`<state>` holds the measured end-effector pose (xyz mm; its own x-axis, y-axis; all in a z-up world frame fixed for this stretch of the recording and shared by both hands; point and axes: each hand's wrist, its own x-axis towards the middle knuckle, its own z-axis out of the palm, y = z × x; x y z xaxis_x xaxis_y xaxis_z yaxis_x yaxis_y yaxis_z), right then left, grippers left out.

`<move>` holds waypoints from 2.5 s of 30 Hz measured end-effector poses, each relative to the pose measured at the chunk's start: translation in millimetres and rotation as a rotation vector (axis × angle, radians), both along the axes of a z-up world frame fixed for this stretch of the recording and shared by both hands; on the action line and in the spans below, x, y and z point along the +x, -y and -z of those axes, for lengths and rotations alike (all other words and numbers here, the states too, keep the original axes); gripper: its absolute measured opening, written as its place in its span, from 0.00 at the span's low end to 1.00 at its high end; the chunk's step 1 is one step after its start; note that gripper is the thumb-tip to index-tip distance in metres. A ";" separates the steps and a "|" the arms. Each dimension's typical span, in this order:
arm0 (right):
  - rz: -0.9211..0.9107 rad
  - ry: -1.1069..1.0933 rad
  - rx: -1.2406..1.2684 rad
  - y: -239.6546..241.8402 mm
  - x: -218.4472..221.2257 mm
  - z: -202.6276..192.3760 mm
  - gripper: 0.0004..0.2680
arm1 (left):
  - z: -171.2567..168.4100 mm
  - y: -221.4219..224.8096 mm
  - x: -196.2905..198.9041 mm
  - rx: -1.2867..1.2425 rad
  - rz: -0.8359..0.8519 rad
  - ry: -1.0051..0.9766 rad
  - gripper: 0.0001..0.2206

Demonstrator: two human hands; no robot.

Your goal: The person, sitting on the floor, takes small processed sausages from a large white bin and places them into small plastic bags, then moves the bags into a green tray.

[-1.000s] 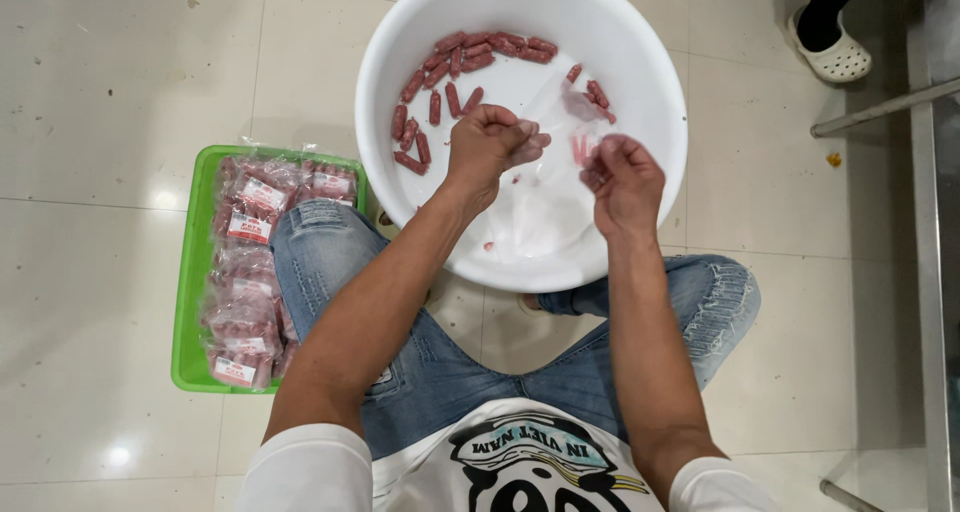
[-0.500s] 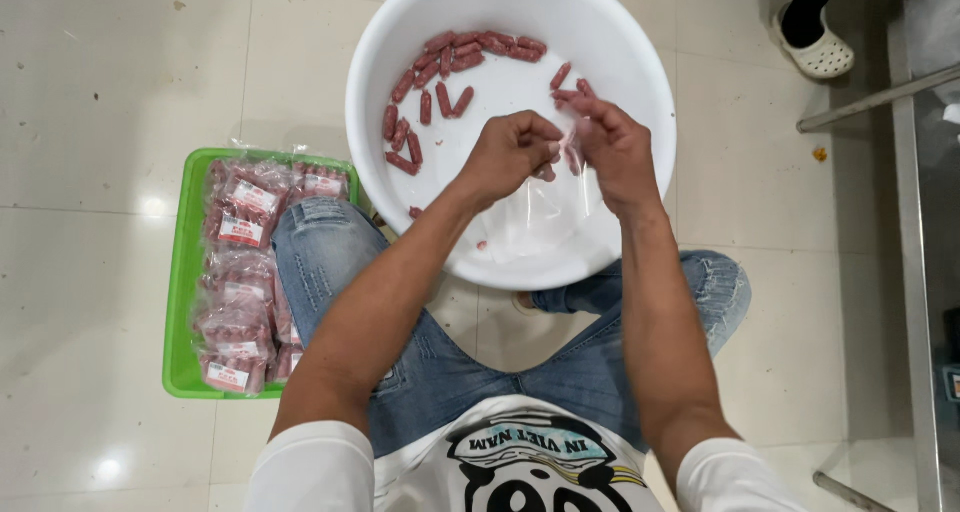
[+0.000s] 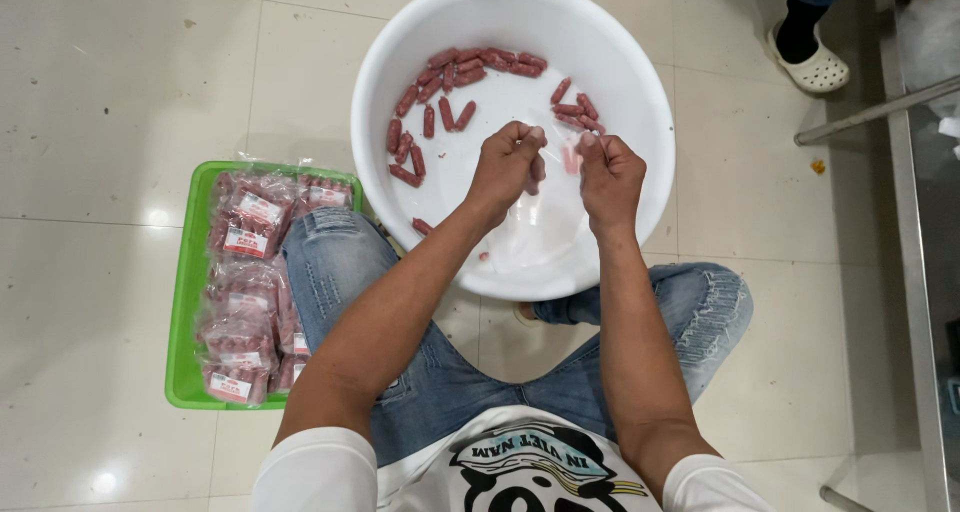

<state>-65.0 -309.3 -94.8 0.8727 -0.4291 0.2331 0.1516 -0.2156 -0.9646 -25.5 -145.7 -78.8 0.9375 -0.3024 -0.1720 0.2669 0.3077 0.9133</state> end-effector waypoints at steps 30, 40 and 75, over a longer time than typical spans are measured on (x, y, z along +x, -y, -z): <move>0.156 0.076 -0.732 -25.2 -5.9 -26.1 0.17 | -38.5 -5.1 -20.7 -0.123 -0.005 0.017 0.07; -0.486 -0.102 0.216 29.8 -53.7 -72.8 0.17 | -13.1 -16.4 2.5 -0.057 0.108 0.406 0.01; -0.171 -0.258 0.048 12.7 -20.5 -7.9 0.07 | -27.1 -13.8 -21.7 0.556 -0.350 0.754 0.17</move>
<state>-85.5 -322.1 -86.9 0.9609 -0.2760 -0.0219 -0.0689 -0.1617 -0.9844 -47.2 -131.9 -51.7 0.8808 -0.0459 0.4712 -0.4656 -0.2644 0.8446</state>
